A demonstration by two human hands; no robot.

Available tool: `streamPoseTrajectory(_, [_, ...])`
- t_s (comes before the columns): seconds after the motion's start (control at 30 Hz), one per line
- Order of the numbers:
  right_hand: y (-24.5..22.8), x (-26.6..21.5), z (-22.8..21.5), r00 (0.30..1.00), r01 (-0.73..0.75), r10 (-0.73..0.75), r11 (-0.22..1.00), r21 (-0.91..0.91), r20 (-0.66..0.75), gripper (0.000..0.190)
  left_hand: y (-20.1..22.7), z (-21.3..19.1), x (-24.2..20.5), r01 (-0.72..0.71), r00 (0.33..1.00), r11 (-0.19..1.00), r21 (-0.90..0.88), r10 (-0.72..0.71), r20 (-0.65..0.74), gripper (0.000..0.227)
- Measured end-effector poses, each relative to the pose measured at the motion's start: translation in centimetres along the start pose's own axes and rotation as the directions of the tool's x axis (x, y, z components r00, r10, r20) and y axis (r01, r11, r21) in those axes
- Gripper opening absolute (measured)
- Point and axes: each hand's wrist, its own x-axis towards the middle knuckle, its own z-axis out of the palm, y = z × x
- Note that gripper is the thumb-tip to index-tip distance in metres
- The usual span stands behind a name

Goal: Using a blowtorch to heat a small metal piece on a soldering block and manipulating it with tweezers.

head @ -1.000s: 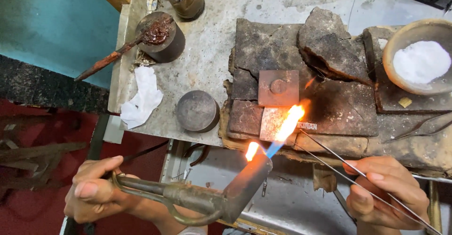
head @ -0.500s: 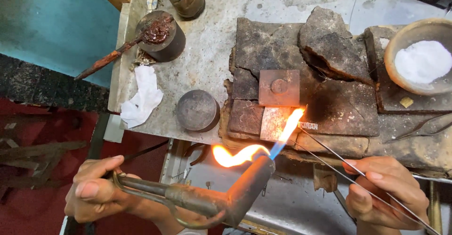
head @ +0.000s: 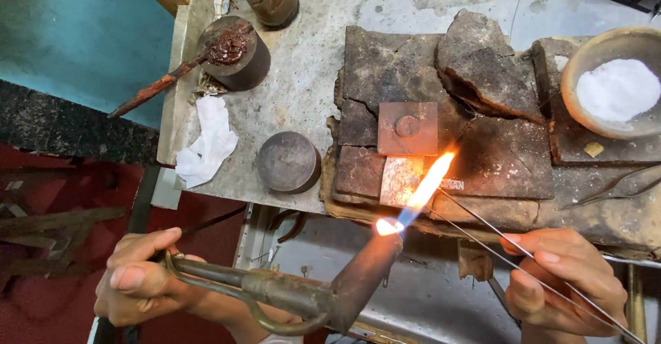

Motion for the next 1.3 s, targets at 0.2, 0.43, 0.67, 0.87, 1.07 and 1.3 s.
streamPoseTrajectory(0.2, [0.2, 0.5, 0.2, 0.999, 0.036, -0.036, 0.999, 0.014, 0.005, 0.024, -0.7, 0.0, -0.1, -0.017, 1.0, 1.0, -0.012, 0.016, -0.025, 0.076])
streamPoseTrajectory(0.43, [-0.1, 0.2, 0.1, 1.0, -0.007, 0.007, 1.0, 0.01, -0.012, 0.025, -0.5, -0.1, -0.1, 0.011, 1.0, 0.999, -0.03, -0.01, 0.006, 0.074])
streamPoseTrajectory(0.67, [0.2, 0.2, 0.2, 0.999, 0.04, -0.04, 0.999, 0.002, -0.021, 0.026, -1.2, -0.1, -0.2, -0.018, 1.0, 0.999, -0.037, 0.017, -0.012, 0.076])
streamPoseTrajectory(0.87, [0.5, 0.3, 0.6, 0.998, 0.056, -0.055, 0.998, 0.024, -0.041, 0.025, -0.6, -0.3, 0.0, -0.012, 1.0, 1.0, 0.001, 0.012, 0.012, 0.077])
streamPoseTrajectory(1.07, [0.3, 0.5, 0.5, 0.997, 0.065, -0.064, 0.998, 0.016, -0.035, 0.025, -0.7, -0.2, 0.0, -0.015, 1.0, 0.999, -0.032, 0.015, -0.005, 0.075])
streamPoseTrajectory(1.3, [0.0, 0.3, -0.1, 1.0, 0.002, -0.003, 1.0, 0.02, 0.027, 0.026, -1.5, -0.3, 0.0, -0.034, 0.999, 0.998, -0.047, 0.033, -0.017, 0.077])
